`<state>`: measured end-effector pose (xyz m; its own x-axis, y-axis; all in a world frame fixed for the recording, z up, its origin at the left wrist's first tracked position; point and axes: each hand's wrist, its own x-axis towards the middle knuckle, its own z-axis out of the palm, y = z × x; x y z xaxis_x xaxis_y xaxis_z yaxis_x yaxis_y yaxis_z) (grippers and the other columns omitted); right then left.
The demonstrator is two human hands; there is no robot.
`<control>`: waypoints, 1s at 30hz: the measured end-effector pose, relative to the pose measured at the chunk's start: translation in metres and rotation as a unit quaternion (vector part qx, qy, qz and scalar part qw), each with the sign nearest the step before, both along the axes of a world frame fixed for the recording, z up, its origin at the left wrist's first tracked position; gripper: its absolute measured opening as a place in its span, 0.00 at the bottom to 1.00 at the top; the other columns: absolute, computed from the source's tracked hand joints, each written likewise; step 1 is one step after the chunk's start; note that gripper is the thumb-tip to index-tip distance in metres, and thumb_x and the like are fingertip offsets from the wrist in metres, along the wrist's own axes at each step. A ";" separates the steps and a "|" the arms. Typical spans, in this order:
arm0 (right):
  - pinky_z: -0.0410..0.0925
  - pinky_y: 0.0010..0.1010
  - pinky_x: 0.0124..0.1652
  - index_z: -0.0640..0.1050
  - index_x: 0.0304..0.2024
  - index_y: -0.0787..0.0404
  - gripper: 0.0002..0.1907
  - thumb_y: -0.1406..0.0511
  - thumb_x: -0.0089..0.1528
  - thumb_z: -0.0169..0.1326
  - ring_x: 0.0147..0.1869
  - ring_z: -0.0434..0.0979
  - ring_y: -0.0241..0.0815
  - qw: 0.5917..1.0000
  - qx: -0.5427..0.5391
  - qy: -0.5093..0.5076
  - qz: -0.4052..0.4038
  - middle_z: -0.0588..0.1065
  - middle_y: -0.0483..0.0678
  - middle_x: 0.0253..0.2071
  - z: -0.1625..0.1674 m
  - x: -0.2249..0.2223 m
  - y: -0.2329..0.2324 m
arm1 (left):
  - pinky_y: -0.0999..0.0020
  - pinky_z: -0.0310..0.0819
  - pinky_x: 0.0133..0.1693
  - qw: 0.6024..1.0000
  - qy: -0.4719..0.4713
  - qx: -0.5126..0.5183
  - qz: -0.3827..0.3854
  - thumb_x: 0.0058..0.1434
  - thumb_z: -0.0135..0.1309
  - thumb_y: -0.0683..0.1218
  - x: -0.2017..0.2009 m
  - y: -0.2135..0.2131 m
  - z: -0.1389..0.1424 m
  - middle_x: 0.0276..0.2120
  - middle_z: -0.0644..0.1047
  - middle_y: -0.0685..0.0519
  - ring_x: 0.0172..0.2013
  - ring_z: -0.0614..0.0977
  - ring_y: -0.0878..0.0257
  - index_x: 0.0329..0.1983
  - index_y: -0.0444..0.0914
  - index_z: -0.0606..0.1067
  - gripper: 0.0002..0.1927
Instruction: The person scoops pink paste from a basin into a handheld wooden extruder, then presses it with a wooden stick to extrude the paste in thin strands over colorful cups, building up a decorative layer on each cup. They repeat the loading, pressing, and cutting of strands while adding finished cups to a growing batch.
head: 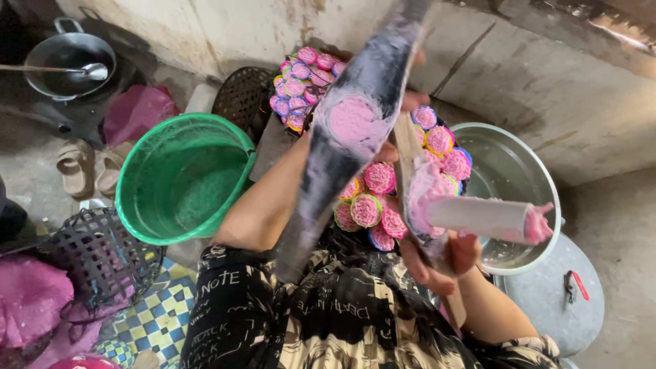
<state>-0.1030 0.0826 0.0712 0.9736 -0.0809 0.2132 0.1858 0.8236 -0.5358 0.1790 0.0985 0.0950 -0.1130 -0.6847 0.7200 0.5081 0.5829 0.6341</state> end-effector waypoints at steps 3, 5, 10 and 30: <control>0.73 0.42 0.46 0.45 0.78 0.56 0.58 0.42 0.55 0.56 0.49 0.79 0.53 0.996 -0.072 -0.009 -0.051 0.70 0.64 0.60 0.017 0.002 -0.024 | 0.58 0.69 0.70 0.997 -0.045 0.051 0.037 0.59 0.74 0.50 0.033 0.031 -0.028 0.74 0.63 0.56 0.70 0.70 0.63 0.76 0.47 0.60 0.47; 0.73 0.43 0.46 0.44 0.78 0.54 0.58 0.45 0.55 0.58 0.50 0.79 0.54 0.987 -0.131 -0.017 -0.095 0.69 0.64 0.62 0.027 0.002 -0.040 | 0.58 0.64 0.74 0.988 -0.130 0.076 0.044 0.61 0.72 0.53 0.051 0.046 -0.049 0.73 0.65 0.53 0.72 0.68 0.62 0.78 0.42 0.60 0.47; 0.72 0.44 0.46 0.42 0.80 0.49 0.60 0.53 0.55 0.62 0.51 0.78 0.55 0.898 -0.347 0.057 -0.265 0.66 0.65 0.66 0.033 0.023 -0.061 | 0.53 0.72 0.58 0.864 -0.373 0.013 0.337 0.49 0.69 0.52 0.045 0.043 -0.087 0.54 0.79 0.43 0.55 0.79 0.48 0.56 0.36 0.76 0.32; 0.70 0.60 0.52 0.44 0.78 0.44 0.64 0.59 0.51 0.73 0.62 0.70 0.75 0.380 -0.855 0.012 -0.352 0.59 0.71 0.67 0.024 0.073 -0.045 | 0.49 0.75 0.30 0.745 -0.511 0.098 0.418 0.39 0.66 0.53 0.025 0.016 -0.095 0.24 0.79 0.44 0.27 0.81 0.43 0.24 0.38 0.78 0.16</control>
<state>-0.0297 0.0379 0.0955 0.8428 -0.0864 0.5312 0.0151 -0.9829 -0.1837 0.2039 0.1148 0.0001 -0.0083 -0.9033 0.4288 -0.7867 0.2706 0.5548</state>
